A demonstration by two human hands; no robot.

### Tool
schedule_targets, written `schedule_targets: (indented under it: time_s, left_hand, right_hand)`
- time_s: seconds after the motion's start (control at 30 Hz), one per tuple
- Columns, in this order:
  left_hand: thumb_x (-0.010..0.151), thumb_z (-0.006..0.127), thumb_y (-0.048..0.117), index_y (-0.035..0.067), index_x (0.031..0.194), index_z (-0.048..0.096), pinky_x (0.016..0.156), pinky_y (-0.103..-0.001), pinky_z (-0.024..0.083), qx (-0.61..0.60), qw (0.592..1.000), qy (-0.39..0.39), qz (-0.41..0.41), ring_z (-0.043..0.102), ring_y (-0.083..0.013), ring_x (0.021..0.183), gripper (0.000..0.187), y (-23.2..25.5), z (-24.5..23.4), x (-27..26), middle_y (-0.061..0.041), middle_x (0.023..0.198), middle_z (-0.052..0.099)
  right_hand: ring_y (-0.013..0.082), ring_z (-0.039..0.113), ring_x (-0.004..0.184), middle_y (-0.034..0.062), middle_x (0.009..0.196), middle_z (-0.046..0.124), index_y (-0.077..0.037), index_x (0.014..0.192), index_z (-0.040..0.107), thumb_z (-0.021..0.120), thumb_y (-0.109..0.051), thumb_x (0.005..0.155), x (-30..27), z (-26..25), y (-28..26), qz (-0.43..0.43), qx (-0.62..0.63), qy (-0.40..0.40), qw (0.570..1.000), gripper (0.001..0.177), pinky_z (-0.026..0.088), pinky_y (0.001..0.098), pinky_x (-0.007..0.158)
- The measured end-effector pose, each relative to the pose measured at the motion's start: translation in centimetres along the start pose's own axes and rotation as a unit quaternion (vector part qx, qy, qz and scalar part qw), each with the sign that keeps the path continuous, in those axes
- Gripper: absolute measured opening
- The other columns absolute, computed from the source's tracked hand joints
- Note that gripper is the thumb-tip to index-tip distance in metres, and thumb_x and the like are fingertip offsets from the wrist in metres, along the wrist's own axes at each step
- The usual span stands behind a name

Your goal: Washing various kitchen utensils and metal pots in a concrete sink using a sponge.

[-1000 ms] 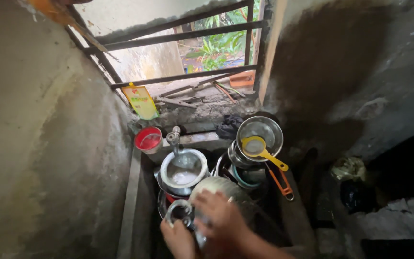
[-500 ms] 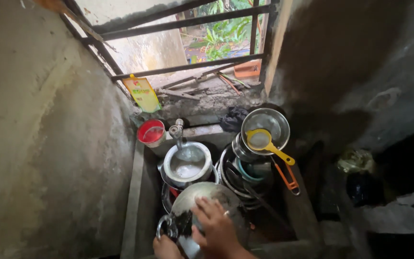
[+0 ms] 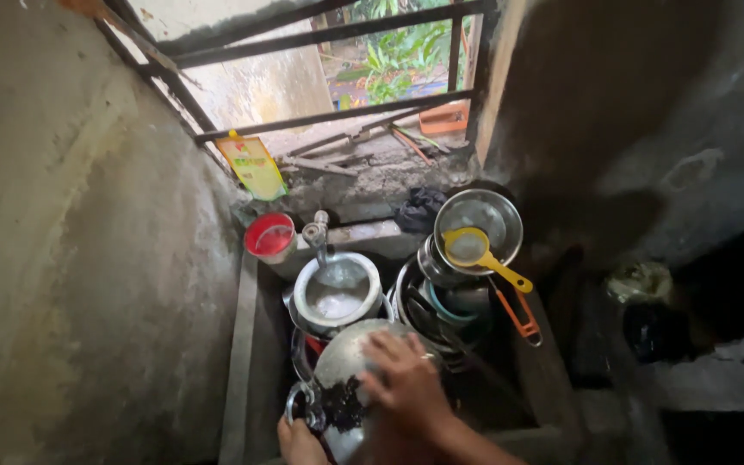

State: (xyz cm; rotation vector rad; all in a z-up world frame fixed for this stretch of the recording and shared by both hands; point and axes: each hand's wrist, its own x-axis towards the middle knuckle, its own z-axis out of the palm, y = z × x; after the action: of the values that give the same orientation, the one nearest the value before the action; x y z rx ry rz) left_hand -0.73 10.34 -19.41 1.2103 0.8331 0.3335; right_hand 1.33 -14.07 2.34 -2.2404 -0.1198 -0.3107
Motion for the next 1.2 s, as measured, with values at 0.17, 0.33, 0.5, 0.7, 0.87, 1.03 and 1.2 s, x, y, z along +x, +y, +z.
schedule_targets:
  time_s: [0.17, 0.33, 0.5, 0.7, 0.87, 1.03, 1.2]
  left_hand:
    - [0.088, 0.044, 0.002, -0.007, 0.129, 0.062, 0.089, -0.037, 0.054, 0.006, 0.998, -0.017, 0.056, 0.069, -0.0259, 0.098, 0.046, -0.3, 0.4, 0.5, -0.02, 0.112, 0.07]
    - [0.087, 0.044, 0.002, -0.006, 0.127, 0.064, 0.087, -0.038, 0.055, 0.074, 0.995, -0.021, 0.057, 0.07, -0.0263, 0.096, 0.046, 1.2, 1.8, -0.6, -0.019, 0.11, 0.072]
    - [0.091, 0.046, 0.006, -0.005, 0.127, 0.065, 0.088, -0.036, 0.053, 0.091, 0.994, -0.014, 0.059, 0.069, -0.0228, 0.097, 0.042, 1.7, 2.3, -0.9, -0.018, 0.111, 0.071]
    - [0.091, 0.048, 0.006, -0.007, 0.126, 0.064, 0.085, -0.037, 0.055, 0.052, 0.996, -0.027, 0.069, 0.069, -0.0237, 0.093, 0.04, 0.8, 2.3, -0.2, -0.018, 0.109, 0.072]
    - [0.088, 0.048, 0.004, -0.007, 0.127, 0.062, 0.084, -0.036, 0.056, 0.018, 0.994, -0.057, 0.09, 0.071, -0.0234, 0.092, 0.043, -0.2, 1.9, 0.7, -0.019, 0.107, 0.072]
    - [0.095, 0.052, 0.009, -0.009, 0.124, 0.063, 0.084, -0.038, 0.055, 0.018, 0.998, -0.02, 0.053, 0.069, -0.0256, 0.093, 0.036, 1.5, 3.0, -0.7, -0.022, 0.108, 0.071]
    - [0.089, 0.046, 0.004, -0.007, 0.126, 0.062, 0.088, -0.038, 0.054, 0.043, 0.994, -0.077, 0.066, 0.069, -0.0265, 0.097, 0.041, 0.3, 1.7, 1.1, -0.021, 0.11, 0.071]
  right_hand:
    - [0.0288, 0.07, 0.124, 0.0113, 0.127, 0.074, -0.013, 0.133, 0.066, 0.053, -0.048, 0.096, -0.5, 2.6, 11.9, 0.317, 0.14, 0.001, 0.938, 0.053, 0.053, 0.0419, 0.106]
    - [0.0376, 0.058, 0.131, 0.0192, 0.139, 0.066, -0.005, 0.131, 0.066, 0.057, -0.043, 0.097, 0.0, -0.3, 1.3, -0.078, -0.048, 0.052, 0.994, 0.052, 0.04, 0.0486, 0.109]
    - [0.0316, 0.058, 0.132, 0.0129, 0.141, 0.063, -0.009, 0.135, 0.063, 0.058, -0.043, 0.094, 0.2, -0.4, 6.7, 0.177, 0.075, -0.006, 0.981, 0.054, 0.038, 0.0457, 0.113]
    - [0.034, 0.057, 0.133, 0.0173, 0.141, 0.063, -0.005, 0.132, 0.064, 0.059, -0.043, 0.097, -1.0, 0.3, 3.2, -0.025, -0.005, 0.047, 0.999, 0.052, 0.036, 0.0486, 0.113]
    - [0.0284, 0.061, 0.129, 0.0142, 0.14, 0.063, -0.01, 0.135, 0.063, 0.055, -0.036, 0.094, -1.5, 0.5, 6.8, 0.229, 0.135, 0.041, 0.963, 0.049, 0.047, 0.0409, 0.11]
    - [0.035, 0.057, 0.132, 0.0189, 0.14, 0.064, -0.007, 0.13, 0.068, 0.061, -0.045, 0.095, -2.0, 1.5, 3.6, -0.027, -0.005, 0.057, 0.998, 0.052, 0.042, 0.0483, 0.111]
    - [0.0297, 0.065, 0.124, 0.0139, 0.133, 0.07, -0.009, 0.126, 0.071, 0.056, -0.044, 0.096, -0.4, -0.1, 8.0, 0.034, 0.038, 0.036, 0.998, 0.048, 0.044, 0.0469, 0.106]
